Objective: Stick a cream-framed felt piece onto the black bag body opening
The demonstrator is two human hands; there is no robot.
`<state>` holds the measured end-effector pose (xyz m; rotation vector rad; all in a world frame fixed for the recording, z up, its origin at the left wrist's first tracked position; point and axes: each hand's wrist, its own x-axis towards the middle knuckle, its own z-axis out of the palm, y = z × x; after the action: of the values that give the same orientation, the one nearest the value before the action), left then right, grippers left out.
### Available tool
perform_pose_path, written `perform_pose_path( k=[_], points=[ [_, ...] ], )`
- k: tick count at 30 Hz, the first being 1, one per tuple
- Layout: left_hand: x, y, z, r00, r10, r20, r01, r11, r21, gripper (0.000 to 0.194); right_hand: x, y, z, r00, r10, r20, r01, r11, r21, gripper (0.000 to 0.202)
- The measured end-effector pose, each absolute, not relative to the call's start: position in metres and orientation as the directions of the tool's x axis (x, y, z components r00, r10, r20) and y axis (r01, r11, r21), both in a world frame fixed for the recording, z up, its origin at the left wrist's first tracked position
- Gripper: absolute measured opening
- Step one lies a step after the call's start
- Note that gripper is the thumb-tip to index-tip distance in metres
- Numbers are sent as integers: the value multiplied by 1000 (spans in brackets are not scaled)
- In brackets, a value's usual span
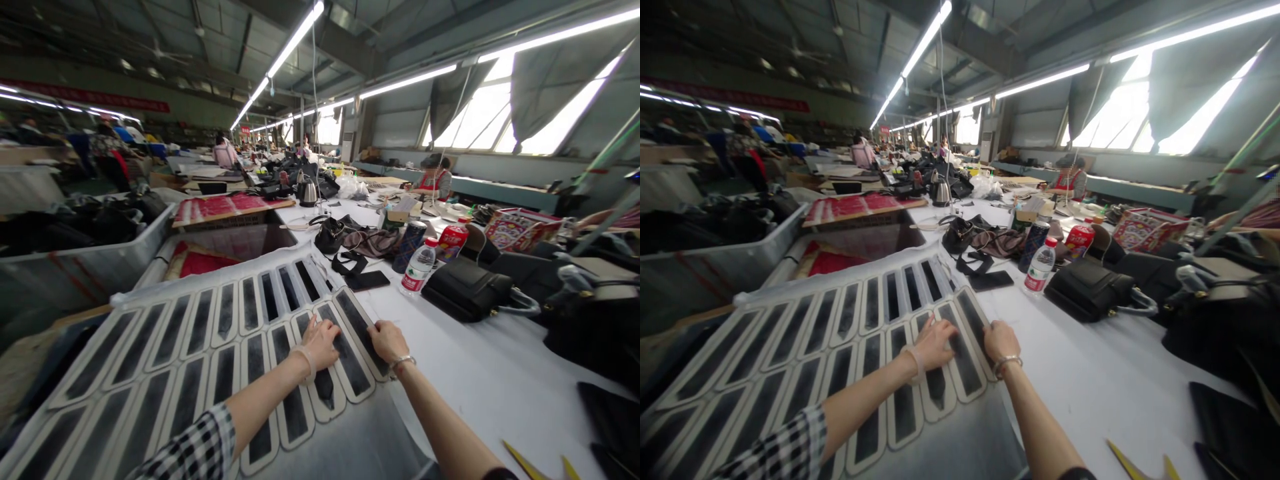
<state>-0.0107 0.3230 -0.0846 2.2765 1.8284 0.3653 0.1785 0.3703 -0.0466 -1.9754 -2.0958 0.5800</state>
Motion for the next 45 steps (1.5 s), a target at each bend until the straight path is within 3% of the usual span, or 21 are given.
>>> perform_pose_path(
  k=[5, 9, 13, 16, 19, 22, 25, 27, 30, 35, 38, 40, 43, 45],
  points=[
    [-11, 324, -85, 232, 971, 61, 927, -239, 289, 40, 175, 355, -50, -100, 995, -2, 849, 84, -522, 26],
    [-10, 323, -86, 232, 971, 59, 932, -240, 272, 43, 171, 336, -56, -69, 989, 128, 718, 138, -682, 29],
    [-5, 320, -86, 220, 975, 30, 939, -220, 263, 34, 182, 331, -33, 76, 980, 183, 411, 136, -902, 29],
    [-3, 320, -85, 206, 979, 9, 939, -200, 280, 33, 209, 333, 14, 176, 972, 157, 98, 141, -985, 42],
    [-3, 323, -79, 174, 985, -6, 928, -162, 334, 31, 247, 326, 67, 152, 977, 146, -91, 161, -983, 50],
    [-2, 327, -62, 107, 994, 29, 892, -109, 438, 26, 279, 297, 95, 100, 989, 111, -160, 126, -979, 46],
    [8, 324, -32, 24, 990, 140, 784, -105, 612, 29, 300, 253, 87, 46, 999, 10, -203, 19, -979, 42],
    [20, 313, -7, 12, 979, 205, 644, -165, 747, 41, 308, 223, 71, -1, 995, -102, -255, -99, -962, 41],
    [47, 286, 28, 133, 954, 269, 374, -299, 878, 58, 319, 185, 47, -50, 971, -233, -321, -236, -917, 40],
    [96, 242, 51, 500, 816, 291, 70, -373, 925, 81, 334, 132, 32, -43, 943, -331, -477, -310, -822, 44],
    [119, 224, 53, 557, 771, 307, -40, -345, 938, 54, 349, 101, 27, -40, 952, -303, -469, -286, -836, 47],
    [129, 212, 57, 589, 740, 325, -93, -338, 937, 40, 366, 84, 23, -79, 965, -251, -453, -259, -853, 61],
    [139, 193, 69, 627, 687, 366, -76, -415, 907, 34, 400, 66, 18, -137, 978, -158, -422, -202, -884, 94],
    [146, 180, 78, 620, 674, 401, -38, -485, 874, 32, 422, 56, 21, -112, 990, -84, -286, -113, -952, 100]
  ],
)
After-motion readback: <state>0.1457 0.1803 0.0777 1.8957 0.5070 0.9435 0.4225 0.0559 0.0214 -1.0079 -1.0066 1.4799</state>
